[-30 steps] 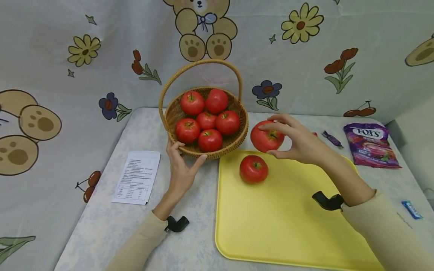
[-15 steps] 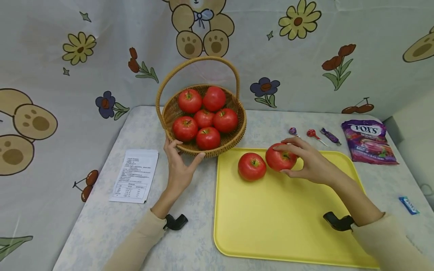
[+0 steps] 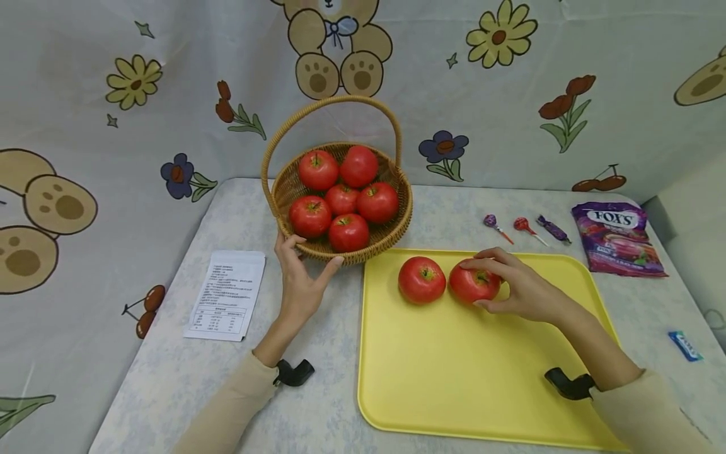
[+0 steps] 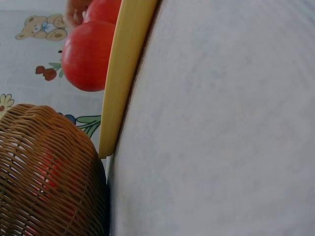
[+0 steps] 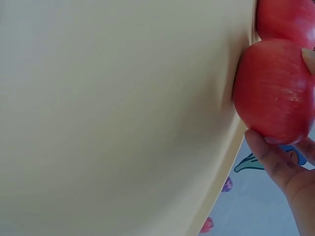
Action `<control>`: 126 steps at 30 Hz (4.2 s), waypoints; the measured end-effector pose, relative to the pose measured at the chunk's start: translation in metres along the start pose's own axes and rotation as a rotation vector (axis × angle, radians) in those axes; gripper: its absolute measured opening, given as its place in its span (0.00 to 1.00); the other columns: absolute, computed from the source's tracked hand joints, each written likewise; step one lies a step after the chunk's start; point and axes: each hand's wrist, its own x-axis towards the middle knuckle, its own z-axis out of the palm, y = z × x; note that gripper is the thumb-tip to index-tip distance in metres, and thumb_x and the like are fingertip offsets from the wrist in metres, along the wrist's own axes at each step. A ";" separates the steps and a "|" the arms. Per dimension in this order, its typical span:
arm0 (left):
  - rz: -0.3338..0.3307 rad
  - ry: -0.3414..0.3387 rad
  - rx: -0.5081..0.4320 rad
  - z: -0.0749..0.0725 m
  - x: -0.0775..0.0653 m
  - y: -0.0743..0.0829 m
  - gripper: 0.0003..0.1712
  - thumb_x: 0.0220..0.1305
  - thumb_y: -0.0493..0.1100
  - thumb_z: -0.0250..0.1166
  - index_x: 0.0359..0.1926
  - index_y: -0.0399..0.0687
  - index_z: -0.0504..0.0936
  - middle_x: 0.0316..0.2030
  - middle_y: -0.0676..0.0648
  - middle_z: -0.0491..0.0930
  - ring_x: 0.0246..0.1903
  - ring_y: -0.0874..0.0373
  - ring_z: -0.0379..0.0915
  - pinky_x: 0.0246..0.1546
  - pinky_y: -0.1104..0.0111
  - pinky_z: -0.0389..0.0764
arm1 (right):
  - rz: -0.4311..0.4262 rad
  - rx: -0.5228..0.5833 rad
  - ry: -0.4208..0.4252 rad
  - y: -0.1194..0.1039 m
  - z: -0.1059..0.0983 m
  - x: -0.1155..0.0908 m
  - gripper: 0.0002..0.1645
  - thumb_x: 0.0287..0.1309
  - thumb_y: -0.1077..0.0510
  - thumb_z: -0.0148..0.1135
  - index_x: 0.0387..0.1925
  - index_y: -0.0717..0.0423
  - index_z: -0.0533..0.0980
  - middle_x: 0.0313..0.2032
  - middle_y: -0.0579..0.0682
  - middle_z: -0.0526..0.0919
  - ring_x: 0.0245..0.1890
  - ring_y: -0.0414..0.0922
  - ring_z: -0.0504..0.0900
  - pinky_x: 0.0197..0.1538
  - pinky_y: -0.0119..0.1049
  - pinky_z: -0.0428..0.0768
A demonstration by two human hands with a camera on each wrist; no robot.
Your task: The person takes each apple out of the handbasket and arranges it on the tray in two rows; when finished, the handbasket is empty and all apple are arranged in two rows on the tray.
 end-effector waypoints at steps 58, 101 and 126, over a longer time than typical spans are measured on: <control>0.066 0.033 0.062 0.003 0.005 -0.039 0.38 0.56 0.51 0.74 0.52 0.39 0.58 0.76 0.38 0.36 0.76 0.47 0.32 0.69 0.45 0.52 | -0.290 -0.061 0.012 -0.075 -0.036 0.175 0.37 0.52 0.51 0.74 0.62 0.50 0.71 0.62 0.61 0.69 0.62 0.58 0.70 0.61 0.55 0.72; 0.048 0.018 0.122 0.003 -0.001 -0.038 0.40 0.55 0.55 0.73 0.52 0.39 0.58 0.76 0.40 0.35 0.76 0.46 0.31 0.69 0.42 0.52 | -0.155 -0.188 -0.238 -0.065 -0.001 0.241 0.31 0.50 0.57 0.76 0.58 0.48 0.76 0.53 0.61 0.69 0.50 0.58 0.71 0.56 0.53 0.69; 0.020 0.021 0.100 0.002 0.000 -0.036 0.40 0.56 0.55 0.73 0.52 0.38 0.57 0.76 0.38 0.34 0.76 0.45 0.31 0.69 0.42 0.52 | -0.266 0.011 0.002 -0.081 -0.039 0.210 0.29 0.50 0.58 0.75 0.56 0.47 0.77 0.58 0.58 0.68 0.56 0.54 0.71 0.55 0.51 0.75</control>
